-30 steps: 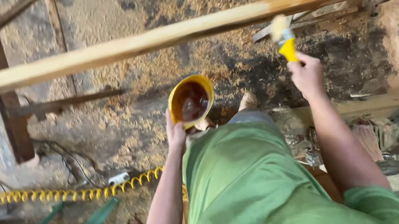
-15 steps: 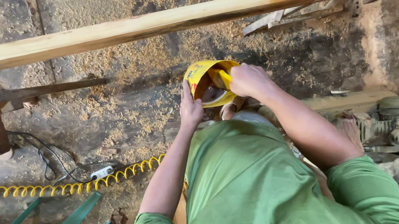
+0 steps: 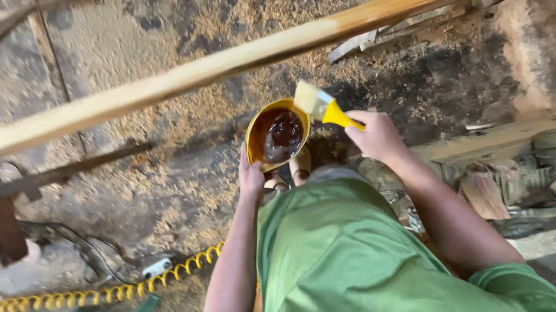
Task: The person applies a brown liquid finish to a wooden frame using a yellow-handled brush. The person repeatedly dips the brush into a yellow bucket and paints the frame sections while standing in a workshop.
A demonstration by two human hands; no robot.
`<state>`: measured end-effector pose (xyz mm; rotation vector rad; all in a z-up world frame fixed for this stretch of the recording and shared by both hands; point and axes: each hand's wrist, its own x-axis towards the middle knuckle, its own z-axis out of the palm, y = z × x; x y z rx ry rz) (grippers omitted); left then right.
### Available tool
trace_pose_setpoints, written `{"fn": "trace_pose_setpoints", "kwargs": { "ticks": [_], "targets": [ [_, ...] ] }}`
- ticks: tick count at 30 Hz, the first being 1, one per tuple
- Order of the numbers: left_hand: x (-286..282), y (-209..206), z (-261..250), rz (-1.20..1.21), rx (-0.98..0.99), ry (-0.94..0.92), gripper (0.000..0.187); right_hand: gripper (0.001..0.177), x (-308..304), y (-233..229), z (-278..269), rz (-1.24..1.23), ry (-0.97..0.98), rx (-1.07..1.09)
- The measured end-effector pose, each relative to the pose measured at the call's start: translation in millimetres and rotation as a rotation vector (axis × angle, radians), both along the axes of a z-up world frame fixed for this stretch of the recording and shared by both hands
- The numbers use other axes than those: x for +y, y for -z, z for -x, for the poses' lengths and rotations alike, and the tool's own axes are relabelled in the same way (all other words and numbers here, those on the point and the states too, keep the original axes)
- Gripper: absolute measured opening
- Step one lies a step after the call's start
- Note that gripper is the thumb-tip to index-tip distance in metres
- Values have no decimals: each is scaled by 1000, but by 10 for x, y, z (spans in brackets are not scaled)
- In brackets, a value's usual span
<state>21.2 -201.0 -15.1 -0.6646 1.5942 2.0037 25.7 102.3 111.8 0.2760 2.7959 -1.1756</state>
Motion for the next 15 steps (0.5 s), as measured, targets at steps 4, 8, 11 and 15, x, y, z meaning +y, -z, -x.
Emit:
{"fn": "trace_pose_setpoints", "kwargs": {
  "ticks": [4, 8, 11, 15],
  "targets": [
    [53, 50, -4, -106, 4, -100, 82, 31, 288, 456, 181, 11, 146, 354],
    [13, 29, -86, -102, -66, -215, 74, 17, -117, 832, 537, 319, 525, 32],
    [-158, 2, -221, -42, -96, -317, 69, 20, -748, 1098, 672, 240, 348, 209],
    [-413, -15, -496, -30, -61, -388, 63, 37, -918, 1194, 687, 46, 32, 587]
  ]
}}
